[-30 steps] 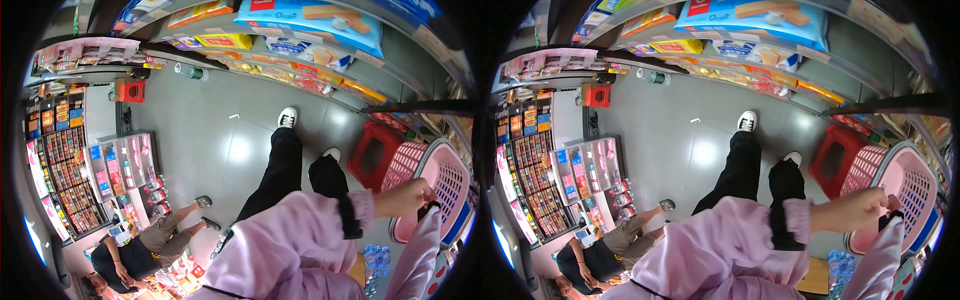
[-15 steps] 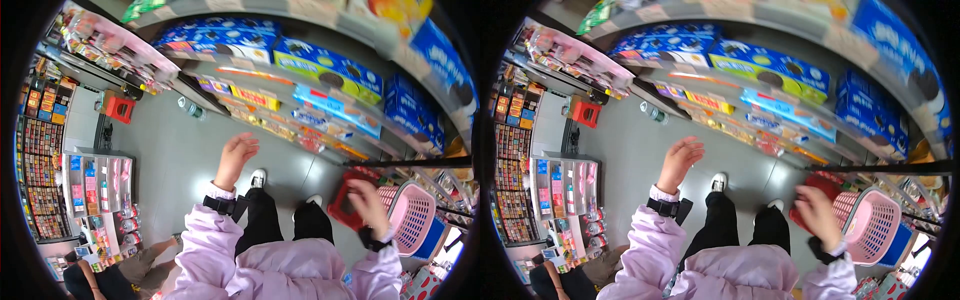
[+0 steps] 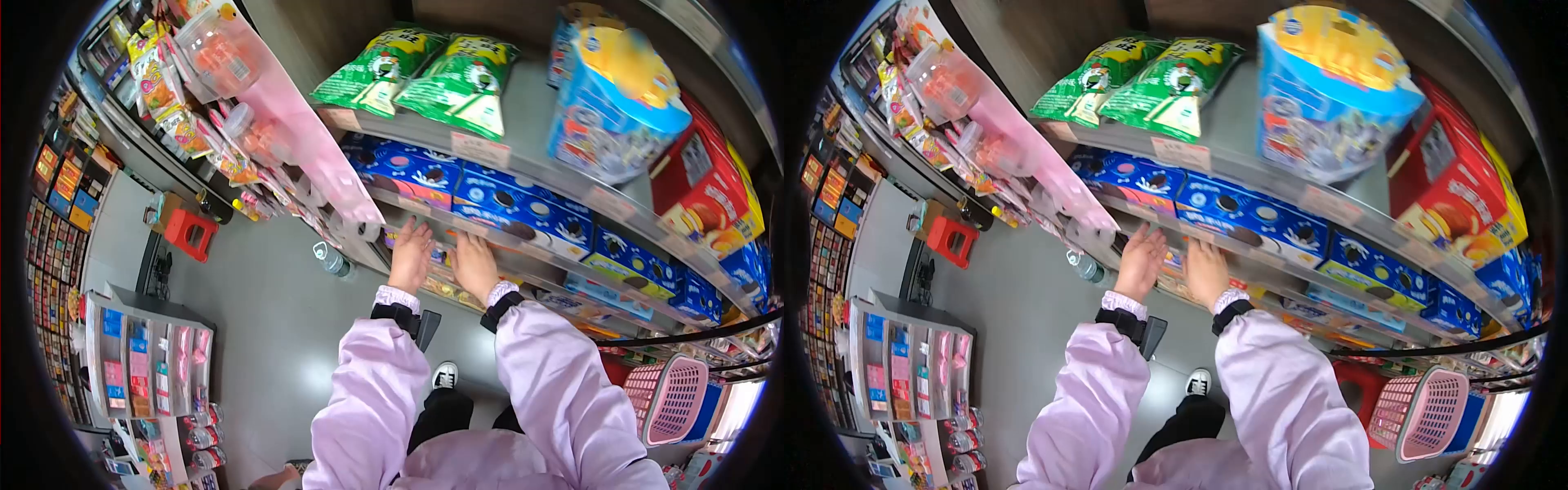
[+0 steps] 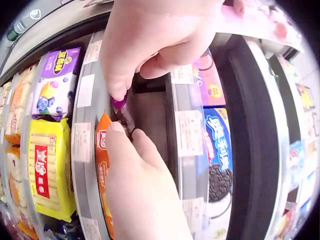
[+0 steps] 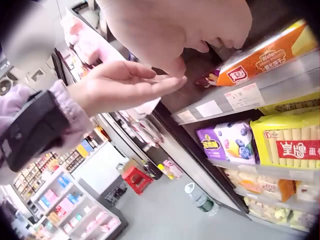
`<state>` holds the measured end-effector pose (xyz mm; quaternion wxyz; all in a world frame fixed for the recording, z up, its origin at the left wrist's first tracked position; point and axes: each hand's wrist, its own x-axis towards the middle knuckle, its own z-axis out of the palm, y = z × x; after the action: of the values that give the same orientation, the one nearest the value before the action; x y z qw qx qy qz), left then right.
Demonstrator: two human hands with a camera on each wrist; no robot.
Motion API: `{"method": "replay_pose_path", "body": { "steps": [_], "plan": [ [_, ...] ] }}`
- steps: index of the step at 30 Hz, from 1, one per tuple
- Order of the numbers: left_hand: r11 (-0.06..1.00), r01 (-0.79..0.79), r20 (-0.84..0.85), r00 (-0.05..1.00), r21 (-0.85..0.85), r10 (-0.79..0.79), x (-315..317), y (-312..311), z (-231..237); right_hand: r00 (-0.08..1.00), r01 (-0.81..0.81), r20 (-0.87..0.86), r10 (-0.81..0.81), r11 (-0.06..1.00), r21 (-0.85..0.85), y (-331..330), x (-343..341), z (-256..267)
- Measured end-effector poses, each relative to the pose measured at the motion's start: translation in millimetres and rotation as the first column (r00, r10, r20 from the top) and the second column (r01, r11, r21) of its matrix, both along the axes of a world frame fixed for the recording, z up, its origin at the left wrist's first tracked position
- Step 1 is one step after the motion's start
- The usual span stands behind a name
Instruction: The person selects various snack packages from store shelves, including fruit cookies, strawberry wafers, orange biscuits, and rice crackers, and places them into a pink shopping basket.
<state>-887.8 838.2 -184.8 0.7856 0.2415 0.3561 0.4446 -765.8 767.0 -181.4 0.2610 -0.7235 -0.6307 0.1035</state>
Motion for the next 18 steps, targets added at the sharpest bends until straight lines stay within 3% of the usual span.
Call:
{"method": "replay_pose_path", "body": {
  "steps": [1, 2, 5, 6, 12, 18],
  "plan": [
    [1.0, 0.018, 0.031, 0.999, 0.01, -0.018, 0.4, 11.5, -7.8, 1.0, 0.023, -0.013, -0.024, 0.995, -0.094, 15.0, -0.5, -4.8],
    [0.999, 0.037, 0.061, 0.997, 0.019, -0.038, 1.0, 22.3, -17.8, 0.99, 0.091, 0.115, -0.08, 0.991, -0.099, 28.7, -2.6, -10.9],
    [0.998, 0.045, 0.081, 0.996, -0.035, -0.042, 6.0, 35.4, -24.4, 0.981, 0.025, 0.193, 0.006, 0.987, -0.161, 65.3, 8.5, -32.7],
    [0.998, 0.054, 0.088, 0.995, -0.043, -0.05, 6.6, 35.3, -25.9, 0.969, 0.129, -0.211, -0.129, 0.992, -0.017, 70.1, 6.5, -42.1],
    [0.992, 0.126, 0.104, 0.987, -0.025, -0.123, -2.3, 36.8, -29.0, 0.968, 0.189, -0.13, -0.216, 0.963, -0.19, 79.8, 19.4, -75.9],
    [0.989, 0.144, 0.092, 0.986, -0.041, -0.14, -4.7, 38.9, -20.6, 0.948, 0.234, -0.187, -0.255, 0.963, -0.131, 89.5, 23.4, -89.5]
  ]
}}
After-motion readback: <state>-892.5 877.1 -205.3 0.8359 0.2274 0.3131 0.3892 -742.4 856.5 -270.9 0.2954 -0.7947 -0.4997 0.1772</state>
